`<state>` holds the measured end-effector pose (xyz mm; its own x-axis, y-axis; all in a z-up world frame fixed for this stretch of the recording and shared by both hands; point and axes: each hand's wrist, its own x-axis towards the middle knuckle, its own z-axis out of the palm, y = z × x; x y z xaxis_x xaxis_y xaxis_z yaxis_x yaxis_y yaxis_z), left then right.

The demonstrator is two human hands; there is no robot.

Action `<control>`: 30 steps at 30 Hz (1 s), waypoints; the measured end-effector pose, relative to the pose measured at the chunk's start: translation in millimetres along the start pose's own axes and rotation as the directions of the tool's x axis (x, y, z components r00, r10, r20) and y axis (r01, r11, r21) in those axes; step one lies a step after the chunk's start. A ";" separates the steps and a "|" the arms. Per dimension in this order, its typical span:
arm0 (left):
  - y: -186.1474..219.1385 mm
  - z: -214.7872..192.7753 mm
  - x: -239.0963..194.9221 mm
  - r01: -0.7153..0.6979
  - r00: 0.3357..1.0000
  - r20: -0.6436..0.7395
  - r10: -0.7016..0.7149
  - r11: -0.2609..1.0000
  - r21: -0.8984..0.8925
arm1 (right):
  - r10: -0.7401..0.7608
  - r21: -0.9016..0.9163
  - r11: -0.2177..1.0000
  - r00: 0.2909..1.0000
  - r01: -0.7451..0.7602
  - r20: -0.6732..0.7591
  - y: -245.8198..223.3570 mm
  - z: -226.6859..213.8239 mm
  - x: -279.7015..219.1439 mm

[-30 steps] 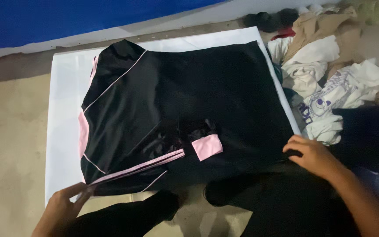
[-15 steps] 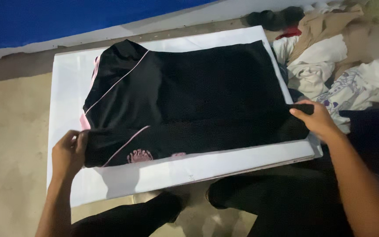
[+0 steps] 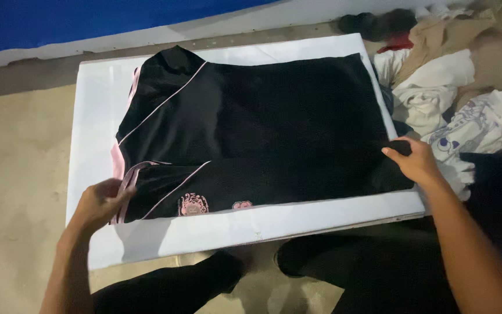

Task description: The person folds a black t-shirt with pink accents, a pair of dark shorts, and a light-colored long-sleeved shirt on a white table. They smooth out each item and fold them into neat rectangles, stacking them on the table.

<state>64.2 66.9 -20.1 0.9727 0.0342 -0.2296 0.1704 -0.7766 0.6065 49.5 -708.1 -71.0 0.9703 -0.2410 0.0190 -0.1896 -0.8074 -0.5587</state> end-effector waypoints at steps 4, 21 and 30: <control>-18.6 -8.7 -23.0 -0.031 0.992 0.127 0.007 0.982 0.187 | 0.012 -0.060 0.998 1.000 -0.013 -0.012 8.9 -3.4 -2.6; -21.7 -4.2 -58.5 0.103 0.995 -0.025 -0.101 0.931 0.350 | 0.185 -0.071 0.982 0.969 -0.176 0.161 -13.1 -14.7 -20.0; 41.9 6.3 -18.7 0.150 0.987 -0.100 -0.129 0.959 0.242 | -0.204 0.158 0.968 0.978 0.197 0.031 -110.6 7.2 4.9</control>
<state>52.2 29.7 4.8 0.9536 0.1968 -0.2281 0.2709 -0.8915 0.3632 76.3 -616.0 -15.1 0.9928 -0.0542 0.1071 0.0315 -0.7437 -0.6678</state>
